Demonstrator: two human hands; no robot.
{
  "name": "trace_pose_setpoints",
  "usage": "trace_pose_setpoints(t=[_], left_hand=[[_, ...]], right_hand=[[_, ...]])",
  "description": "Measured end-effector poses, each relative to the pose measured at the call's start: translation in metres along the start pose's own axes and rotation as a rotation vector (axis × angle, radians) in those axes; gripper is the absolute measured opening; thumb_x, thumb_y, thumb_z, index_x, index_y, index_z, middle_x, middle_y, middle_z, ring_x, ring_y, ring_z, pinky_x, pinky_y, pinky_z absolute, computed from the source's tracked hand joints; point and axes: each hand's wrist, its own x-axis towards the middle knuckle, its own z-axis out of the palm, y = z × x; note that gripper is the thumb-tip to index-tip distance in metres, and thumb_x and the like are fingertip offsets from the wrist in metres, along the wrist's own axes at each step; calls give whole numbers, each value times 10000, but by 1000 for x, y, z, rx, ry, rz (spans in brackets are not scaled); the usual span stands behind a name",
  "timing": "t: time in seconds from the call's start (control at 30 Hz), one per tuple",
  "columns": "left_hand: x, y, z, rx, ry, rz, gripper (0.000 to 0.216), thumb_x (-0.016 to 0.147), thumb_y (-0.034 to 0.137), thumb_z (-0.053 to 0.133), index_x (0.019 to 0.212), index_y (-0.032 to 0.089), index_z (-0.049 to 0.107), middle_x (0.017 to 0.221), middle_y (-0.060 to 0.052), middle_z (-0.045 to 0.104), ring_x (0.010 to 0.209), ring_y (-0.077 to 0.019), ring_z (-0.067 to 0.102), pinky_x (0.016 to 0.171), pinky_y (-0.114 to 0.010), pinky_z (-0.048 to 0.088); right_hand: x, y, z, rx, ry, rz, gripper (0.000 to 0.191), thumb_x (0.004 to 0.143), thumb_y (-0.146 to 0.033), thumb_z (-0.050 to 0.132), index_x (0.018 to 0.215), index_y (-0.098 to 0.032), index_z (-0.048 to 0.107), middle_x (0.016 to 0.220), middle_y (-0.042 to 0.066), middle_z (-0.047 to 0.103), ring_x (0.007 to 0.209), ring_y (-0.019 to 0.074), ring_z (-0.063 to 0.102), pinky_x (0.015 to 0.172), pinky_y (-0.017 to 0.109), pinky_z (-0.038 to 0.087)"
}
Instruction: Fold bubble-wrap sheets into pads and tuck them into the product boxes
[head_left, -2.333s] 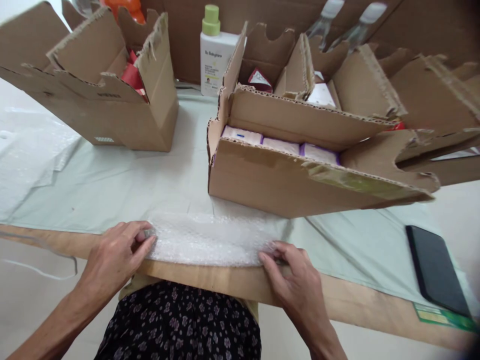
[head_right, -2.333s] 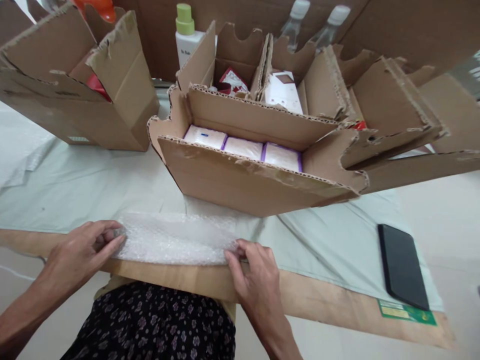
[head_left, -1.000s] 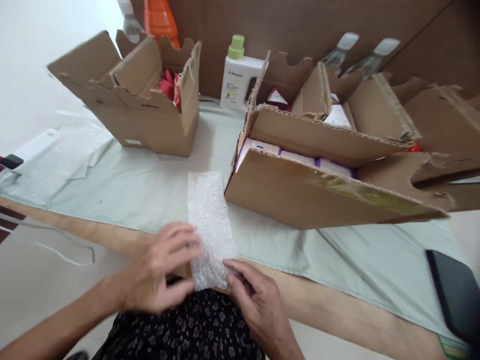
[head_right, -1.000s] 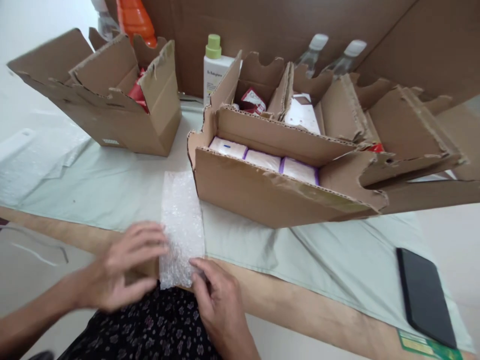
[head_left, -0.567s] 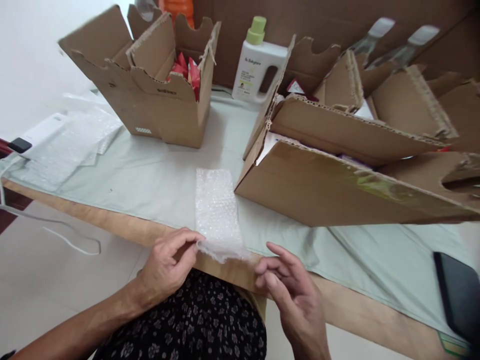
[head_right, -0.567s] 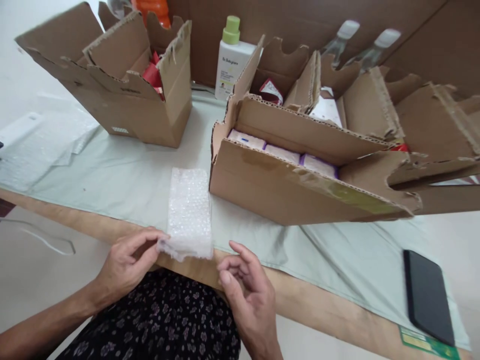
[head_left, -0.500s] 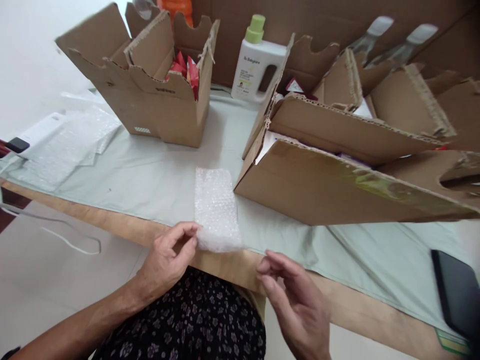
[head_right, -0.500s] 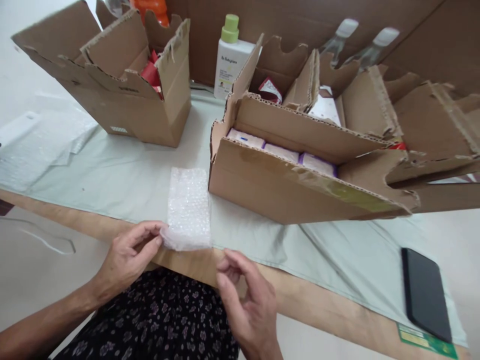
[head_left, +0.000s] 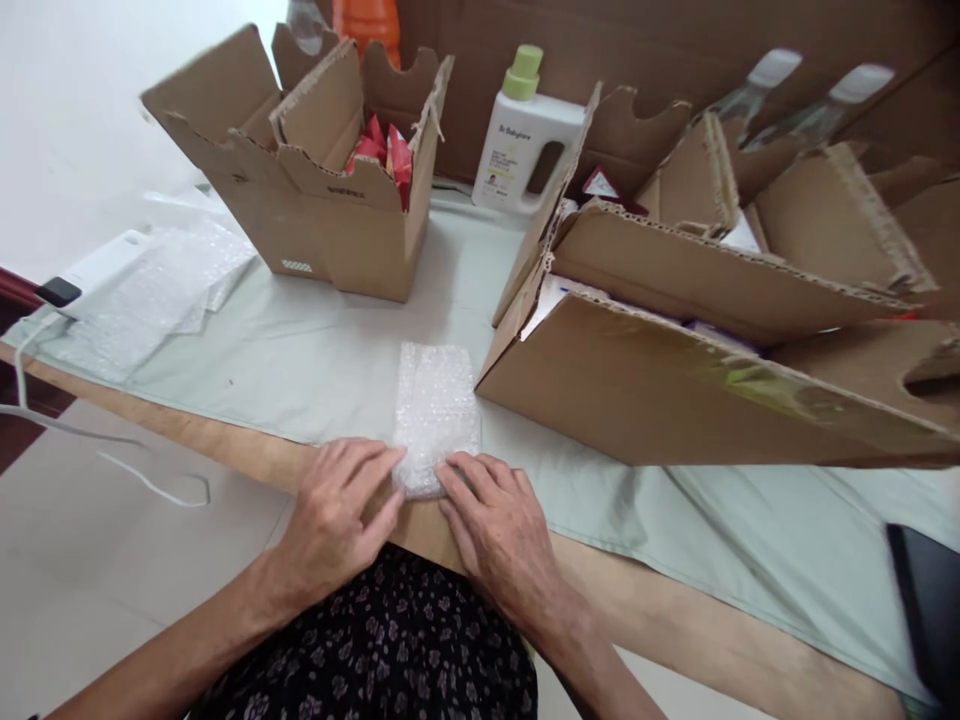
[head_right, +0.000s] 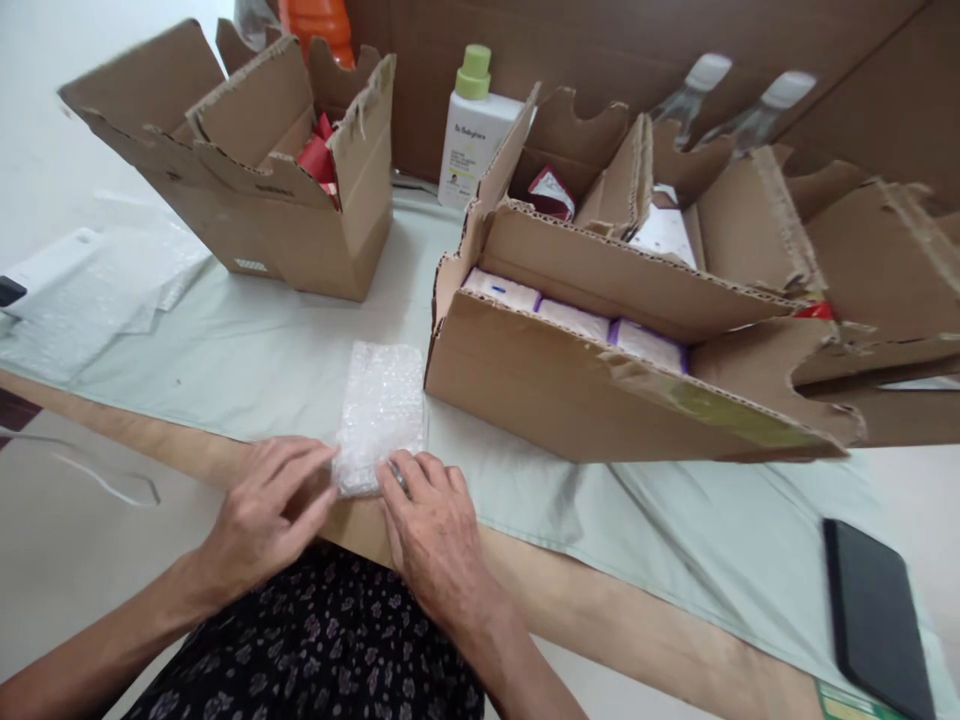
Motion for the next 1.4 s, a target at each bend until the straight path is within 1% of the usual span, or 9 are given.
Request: trace_pose_setpoints(t=[0.13,0.33,0.5,0.77,0.9,0.97,1.07,1.23,1.4], left_hand=[[-6,2,3,-36,-75,87,298,953,65,604,1227,176,637,1189,-121,733,1162,-290,640,991,-486,525],[-3,3,-1,-257,-83,-72,201,964,101,585,1117,187,684,894,-48,751,844,-202,692,763,-368,564],[9,0,-1,-249,-95,-220,202,963,173,582,1113,170,717,811,-28,723,729,-179,677,674,-325,560],[13,-5,4,-38,-56,-77,172,996,153,574,1121,121,687,868,-75,711,792,-228,649,749,-403,547],[4,-1,-3,-52,-37,-11,265,981,193,643,1241,142,645,1197,-159,693,1098,-290,643,948,-470,531],[-1,2,-7,-111,-65,25,259,976,153,640,1234,180,642,1213,-130,702,1151,-282,627,991,-465,511],[-2,3,-9,-235,-115,3,242,986,86,591,1189,207,642,1055,-63,742,1045,-230,650,933,-411,521],[12,-7,0,-178,-129,-31,161,996,132,587,1129,182,663,911,-50,733,873,-221,644,797,-395,518],[19,-14,4,-60,-56,-87,170,1013,227,573,1119,166,691,975,-95,742,910,-262,664,836,-461,545]], right_hand=[[1,-1,1,17,66,7,236,1028,-101,507,1159,-176,689,1132,86,751,974,244,609,783,382,436],[0,1,-13,260,50,69,188,1078,-191,509,1151,-190,683,949,41,773,823,196,649,756,360,462],[-10,3,-21,218,319,93,219,1006,-111,589,1192,-198,664,1077,91,744,964,221,666,831,374,510],[-1,3,-5,50,104,-31,273,1019,-99,530,1239,-154,682,1240,116,748,1192,280,627,898,416,484],[7,8,-6,163,83,-4,277,1024,-84,500,1181,-195,699,1081,75,783,1056,234,666,867,380,482],[6,8,-11,263,29,29,258,1027,-103,516,1185,-205,692,1010,53,780,959,213,670,851,368,483],[1,9,-18,325,-20,87,235,1038,-151,534,1217,-207,675,1018,45,770,936,212,659,849,370,483],[-5,4,-23,110,175,95,204,1033,-194,546,1197,-191,667,1139,103,731,1069,278,609,883,408,453],[8,0,-14,30,34,-26,240,1026,-159,542,1232,-184,662,1194,110,734,1121,285,626,907,429,448]])
